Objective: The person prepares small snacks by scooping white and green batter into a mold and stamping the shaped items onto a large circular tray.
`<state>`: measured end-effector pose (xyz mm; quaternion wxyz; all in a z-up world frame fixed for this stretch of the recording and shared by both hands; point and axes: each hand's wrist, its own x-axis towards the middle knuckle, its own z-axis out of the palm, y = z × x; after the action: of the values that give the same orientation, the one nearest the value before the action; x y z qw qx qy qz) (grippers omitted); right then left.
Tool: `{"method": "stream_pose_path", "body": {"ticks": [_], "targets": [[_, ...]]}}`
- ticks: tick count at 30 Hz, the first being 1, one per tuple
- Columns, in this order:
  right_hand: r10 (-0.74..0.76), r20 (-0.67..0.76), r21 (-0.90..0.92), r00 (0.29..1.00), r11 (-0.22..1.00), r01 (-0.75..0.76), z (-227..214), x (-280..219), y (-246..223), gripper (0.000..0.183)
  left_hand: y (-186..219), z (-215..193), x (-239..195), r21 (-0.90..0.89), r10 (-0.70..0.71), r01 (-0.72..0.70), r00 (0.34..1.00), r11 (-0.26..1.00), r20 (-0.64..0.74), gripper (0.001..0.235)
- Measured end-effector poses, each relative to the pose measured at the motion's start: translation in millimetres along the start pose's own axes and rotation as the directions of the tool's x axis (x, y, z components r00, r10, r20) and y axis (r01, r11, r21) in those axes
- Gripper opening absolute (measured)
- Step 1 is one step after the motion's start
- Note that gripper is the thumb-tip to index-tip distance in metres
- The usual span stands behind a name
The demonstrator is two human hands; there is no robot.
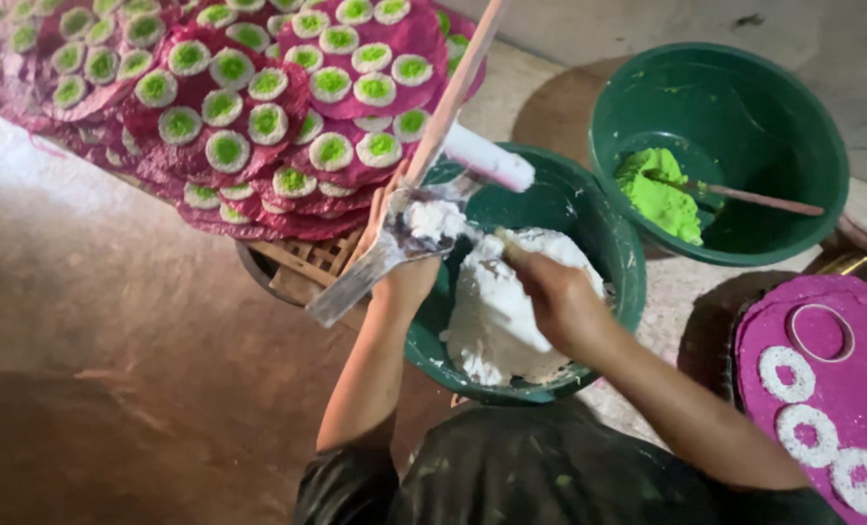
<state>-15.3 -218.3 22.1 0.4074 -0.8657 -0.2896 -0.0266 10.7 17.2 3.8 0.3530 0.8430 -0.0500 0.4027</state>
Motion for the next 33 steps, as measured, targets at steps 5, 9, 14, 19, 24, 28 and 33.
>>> {"method": "stream_pose_path", "body": {"ticks": [5, 9, 14, 19, 24, 28, 33], "targets": [[0.034, 0.092, 0.215, 0.995, 0.975, -0.053, 1.1, -18.9, 3.5, 0.041, -10.8, -9.9, 13.7, 0.083, 0.109, -0.111, 0.993, 0.990, 0.038, 0.044], [0.307, 0.141, 0.201, 0.941, 0.922, -0.331, -15.4, -0.9, 25.2, 0.040, -8.1, -0.2, 9.2, 0.119, -0.194, 0.171, 0.957, 0.978, 0.217, 0.075], [0.168, 0.035, 0.115, 0.985, 0.979, -0.171, 11.8, 7.7, 34.2, 0.039, -28.4, 16.2, 1.8, 0.325, 0.007, -0.095, 0.965, 0.941, 0.260, 0.057], [0.265, 0.210, 0.157, 0.941, 0.941, -0.300, 29.6, -32.1, 45.6, 0.037, -74.1, 20.6, 7.7, -0.040, -0.352, 0.368, 0.911, 0.929, 0.214, 0.041], [0.178, 0.405, 0.013, 0.897, 0.980, -0.201, 18.6, -47.8, 59.5, 0.049, -62.5, 16.0, 8.2, -0.684, -0.431, 0.569, 0.814, 0.456, 0.389, 0.045], [0.045, -0.004, 0.770, 0.999, 0.638, -0.026, -1.0, -26.7, 59.0, 0.071, 7.3, 11.5, -31.2, -0.729, -0.020, 0.684, 0.729, 0.014, 0.684, 0.073], [-0.029, -0.157, 0.988, 0.987, 0.005, 0.157, -51.9, -35.0, 44.2, 0.088, 95.9, 21.2, -78.1, -0.007, 0.329, 0.937, 0.129, -0.349, 0.935, 0.054]]}}
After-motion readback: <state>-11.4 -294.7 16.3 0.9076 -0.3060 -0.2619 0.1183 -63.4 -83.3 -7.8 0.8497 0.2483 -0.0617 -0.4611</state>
